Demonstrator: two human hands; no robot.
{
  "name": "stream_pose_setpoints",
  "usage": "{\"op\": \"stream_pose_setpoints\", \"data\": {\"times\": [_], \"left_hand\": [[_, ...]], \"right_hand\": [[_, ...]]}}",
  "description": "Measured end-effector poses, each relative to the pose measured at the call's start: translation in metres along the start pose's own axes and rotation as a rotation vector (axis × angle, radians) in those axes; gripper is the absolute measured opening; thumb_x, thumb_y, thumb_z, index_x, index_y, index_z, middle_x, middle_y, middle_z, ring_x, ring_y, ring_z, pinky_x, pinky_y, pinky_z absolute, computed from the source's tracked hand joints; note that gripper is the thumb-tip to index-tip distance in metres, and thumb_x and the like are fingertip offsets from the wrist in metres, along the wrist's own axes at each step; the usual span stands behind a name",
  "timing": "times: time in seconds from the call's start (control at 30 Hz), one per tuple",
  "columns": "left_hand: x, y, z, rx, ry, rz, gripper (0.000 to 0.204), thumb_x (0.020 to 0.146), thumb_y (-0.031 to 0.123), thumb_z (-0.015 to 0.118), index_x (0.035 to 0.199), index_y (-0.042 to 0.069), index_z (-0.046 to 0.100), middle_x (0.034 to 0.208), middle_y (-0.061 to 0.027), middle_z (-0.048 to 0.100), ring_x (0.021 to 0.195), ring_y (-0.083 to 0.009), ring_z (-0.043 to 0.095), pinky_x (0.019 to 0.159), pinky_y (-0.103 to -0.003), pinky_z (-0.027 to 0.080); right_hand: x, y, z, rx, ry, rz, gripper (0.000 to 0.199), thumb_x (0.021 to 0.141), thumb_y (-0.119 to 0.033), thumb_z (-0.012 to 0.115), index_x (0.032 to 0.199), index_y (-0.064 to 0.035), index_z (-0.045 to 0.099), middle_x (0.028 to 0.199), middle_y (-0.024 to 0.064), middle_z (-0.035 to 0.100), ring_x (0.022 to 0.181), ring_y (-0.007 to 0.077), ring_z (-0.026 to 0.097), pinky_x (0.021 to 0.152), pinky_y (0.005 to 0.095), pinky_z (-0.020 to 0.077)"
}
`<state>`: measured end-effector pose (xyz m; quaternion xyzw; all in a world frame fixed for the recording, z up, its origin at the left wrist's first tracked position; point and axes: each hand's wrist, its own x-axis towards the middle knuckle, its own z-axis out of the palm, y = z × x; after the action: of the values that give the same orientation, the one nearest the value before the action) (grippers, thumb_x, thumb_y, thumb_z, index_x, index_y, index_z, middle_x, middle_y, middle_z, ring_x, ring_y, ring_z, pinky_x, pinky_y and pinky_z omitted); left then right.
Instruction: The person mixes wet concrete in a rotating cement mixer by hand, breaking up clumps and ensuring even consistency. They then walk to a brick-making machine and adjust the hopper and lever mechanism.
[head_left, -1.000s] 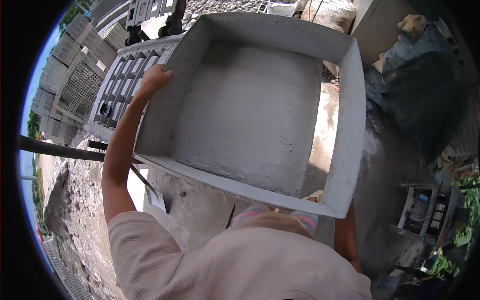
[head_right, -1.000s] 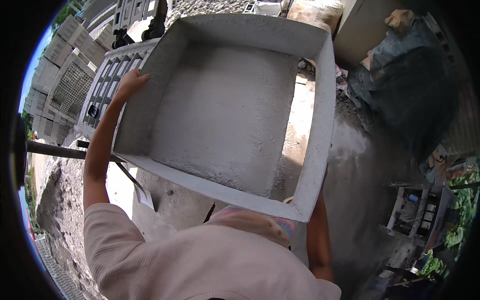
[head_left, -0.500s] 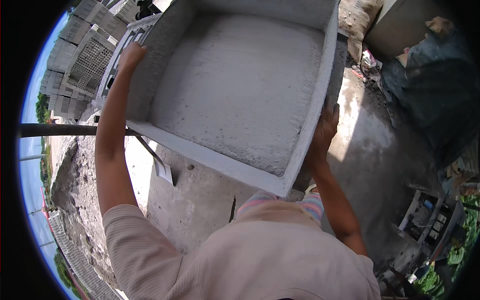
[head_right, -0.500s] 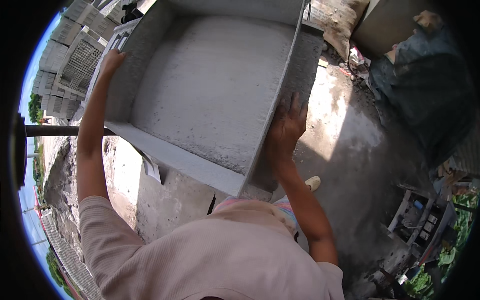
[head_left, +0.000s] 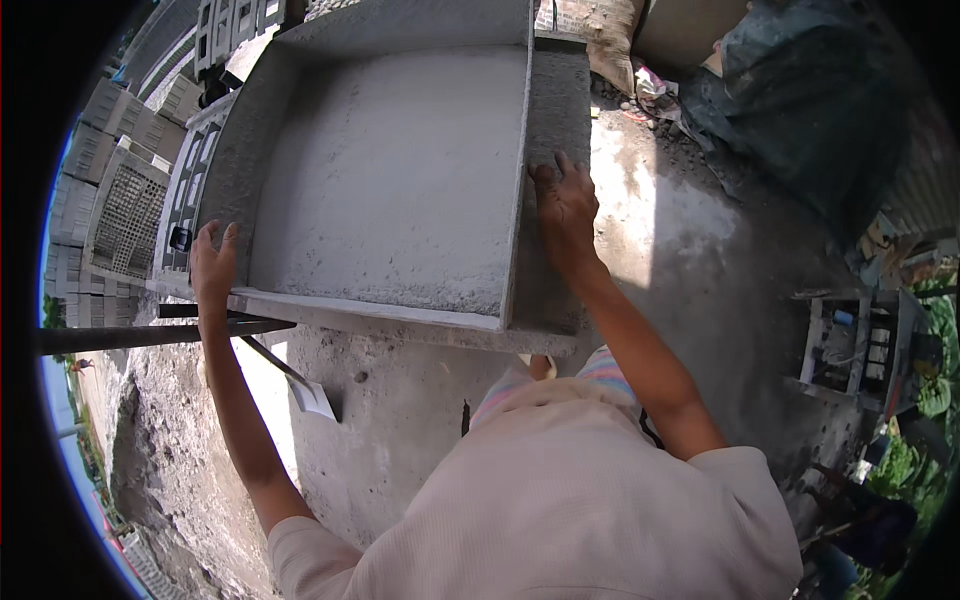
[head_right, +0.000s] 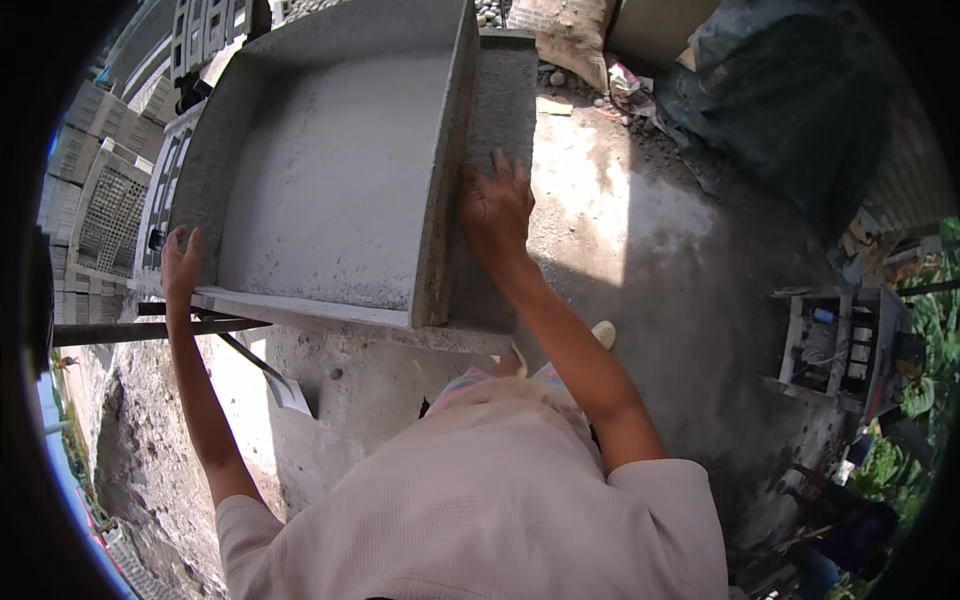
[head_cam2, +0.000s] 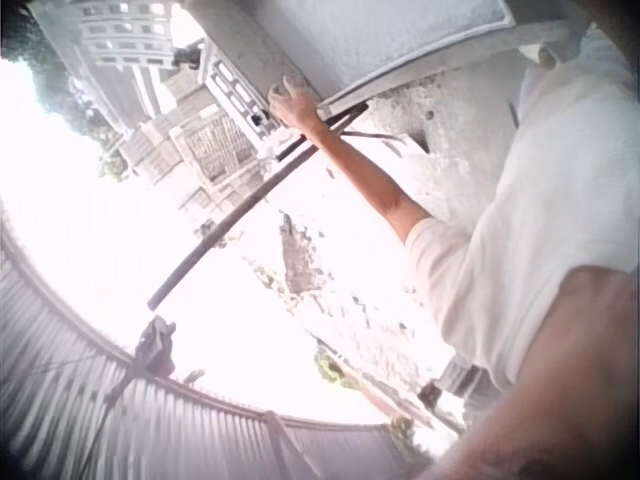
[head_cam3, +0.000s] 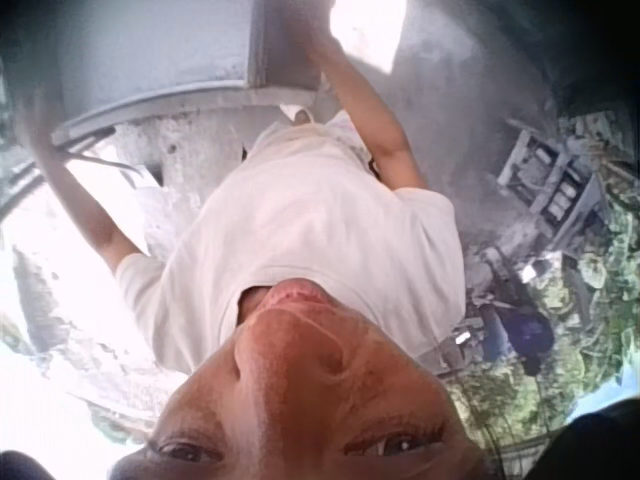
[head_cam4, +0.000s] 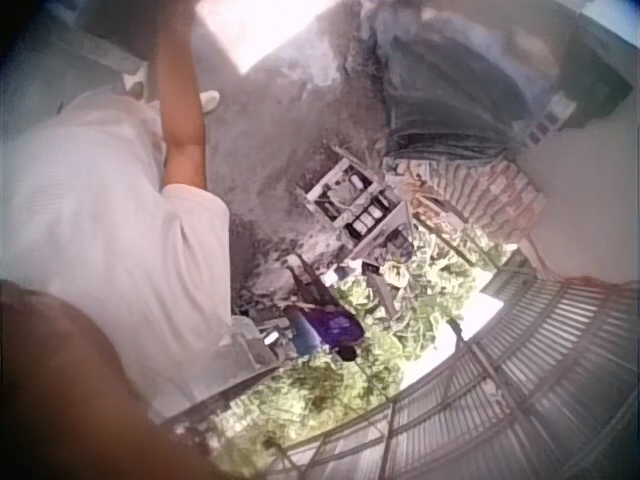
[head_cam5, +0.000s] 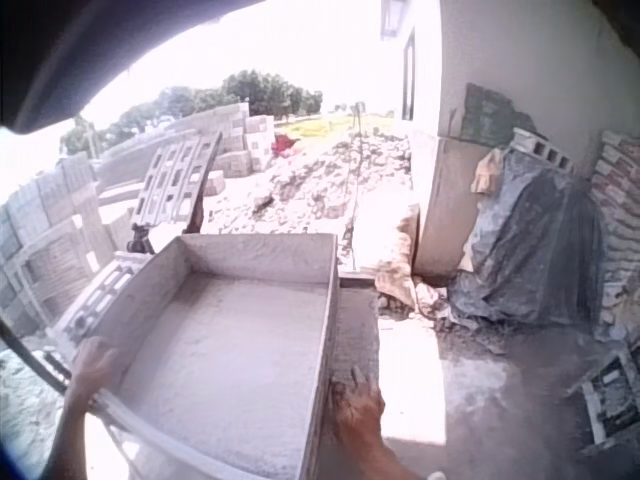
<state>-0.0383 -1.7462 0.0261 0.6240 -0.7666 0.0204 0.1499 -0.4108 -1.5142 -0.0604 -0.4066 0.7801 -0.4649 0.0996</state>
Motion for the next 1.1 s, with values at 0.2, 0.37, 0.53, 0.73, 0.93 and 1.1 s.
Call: {"op": "stream_pose_setpoints", "data": {"times": [0.2,0.37,0.53,0.73,0.93,1.1], "left_hand": [[-0.005,0.016,-0.003,-0.094,0.079,0.011,0.044,0.079,0.038,0.054,0.108,0.004,0.053,0.109,-0.0144,0.053,0.103,-0.0296,0.049,0.086,-0.038,0.038],[-0.015,0.001,-0.004,-0.075,0.076,-0.054,0.037,0.076,0.039,0.056,0.101,0.011,0.057,0.102,-0.0102,0.057,0.097,-0.0268,0.053,0.082,-0.037,0.040],[-0.019,0.004,-0.006,-0.044,-0.027,-0.086,0.033,0.075,0.040,0.055,0.098,0.016,0.059,0.103,-0.0084,0.057,0.100,-0.0253,0.052,0.083,-0.037,0.040],[-0.015,0.020,-0.010,-0.038,-0.084,-0.035,0.032,0.071,0.037,0.057,0.095,0.016,0.062,0.096,-0.0084,0.061,0.095,-0.0264,0.055,0.079,-0.036,0.043],[-0.005,0.002,-0.002,-0.110,-0.111,-0.035,0.031,0.071,0.037,0.055,0.091,0.016,0.064,0.093,-0.0089,0.062,0.092,-0.0269,0.057,0.079,-0.036,0.043],[-0.014,0.017,-0.014,-0.438,0.046,-0.071,0.032,0.071,0.040,0.054,0.089,0.014,0.064,0.089,-0.0096,0.062,0.090,-0.0272,0.057,0.078,-0.035,0.043]], "right_hand": [[-0.022,-0.043,-0.044,0.382,0.047,-0.097,0.043,0.089,-0.036,0.038,0.110,0.0001,0.049,0.118,0.0167,0.043,0.111,0.0306,0.038,0.096,0.0383,0.0272],[-0.048,-0.105,-0.044,-0.035,-0.114,-0.396,0.050,0.073,-0.020,0.060,0.116,0.0001,0.042,0.127,0.0213,0.032,0.117,0.0359,0.032,0.096,0.0413,0.0285],[-0.056,-0.085,-0.025,-0.067,-0.053,-0.352,0.044,0.067,-0.005,0.046,0.111,-0.0027,0.049,0.130,0.0192,0.029,0.117,0.0345,0.032,0.095,0.0387,0.0294],[-0.057,-0.080,-0.028,0.222,-0.041,-0.136,0.041,0.068,-0.004,0.045,0.108,-0.0016,0.052,0.109,0.0130,0.050,0.106,0.0231,0.045,0.091,0.0306,0.0322],[-0.054,-0.084,-0.015,0.304,0.012,-0.070,0.036,0.071,-0.005,0.049,0.106,-0.0054,0.057,0.077,-0.0031,0.046,0.062,0.0060,0.037,0.056,0.0186,0.0323],[-0.049,-0.064,-0.023,0.315,0.050,-0.058,0.036,0.071,-0.005,0.051,0.106,-0.0073,0.058,0.084,-0.0020,0.052,0.069,0.0068,0.043,0.064,0.0189,0.0362]]}}
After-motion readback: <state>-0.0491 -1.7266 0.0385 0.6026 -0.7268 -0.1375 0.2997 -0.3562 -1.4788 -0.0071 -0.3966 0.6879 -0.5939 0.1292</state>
